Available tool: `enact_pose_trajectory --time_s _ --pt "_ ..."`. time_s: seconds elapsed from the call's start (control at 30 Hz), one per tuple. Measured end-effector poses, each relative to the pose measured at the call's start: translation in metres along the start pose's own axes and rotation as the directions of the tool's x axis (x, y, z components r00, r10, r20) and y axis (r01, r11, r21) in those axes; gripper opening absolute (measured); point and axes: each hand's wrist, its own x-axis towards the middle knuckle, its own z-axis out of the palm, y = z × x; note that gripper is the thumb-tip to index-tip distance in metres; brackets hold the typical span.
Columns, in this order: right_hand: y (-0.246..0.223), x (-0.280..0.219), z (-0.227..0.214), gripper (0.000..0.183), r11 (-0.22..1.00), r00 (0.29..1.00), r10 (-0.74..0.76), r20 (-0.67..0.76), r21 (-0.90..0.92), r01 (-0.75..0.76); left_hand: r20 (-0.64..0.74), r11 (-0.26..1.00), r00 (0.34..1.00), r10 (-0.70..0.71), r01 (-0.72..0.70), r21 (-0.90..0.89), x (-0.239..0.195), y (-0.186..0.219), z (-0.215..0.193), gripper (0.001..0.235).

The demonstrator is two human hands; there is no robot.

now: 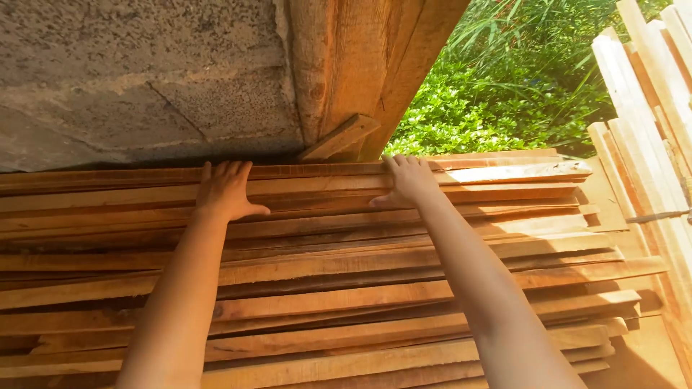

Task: The person stacks thin wooden planks onto a wooden frame structure. They pick up planks from a pile and place them one by one onto the frame, aligning them carefully. The task involves repetitive handling of the wood pieces to build up a stack.

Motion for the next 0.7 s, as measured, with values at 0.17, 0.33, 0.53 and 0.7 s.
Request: enact_pose_trajectory --time_s 0.17,0.33,0.53,0.7 --pt "0.014 0.027 0.022 0.104 0.993 0.998 -0.058 0.017 -0.103 0.059 0.080 0.997 0.996 -0.032 0.025 0.077 0.033 -0.005 0.013 0.128" --pt "-0.008 -0.021 -0.006 0.036 0.985 0.985 -0.119 -0.125 -0.142 0.101 0.066 0.998 0.998 0.011 -0.015 0.056 0.016 -0.001 0.013 0.120" --pt "-0.005 -0.036 0.022 0.107 0.994 0.992 -0.087 0.094 -0.055 0.093 0.051 0.980 0.995 0.087 -0.095 0.177 0.000 0.001 0.039 0.117" --pt "-0.021 -0.040 0.022 0.116 0.974 0.979 -0.082 0.187 -0.191 0.118 0.158 0.990 0.984 0.085 -0.102 0.102 -0.026 0.010 0.017 0.116"
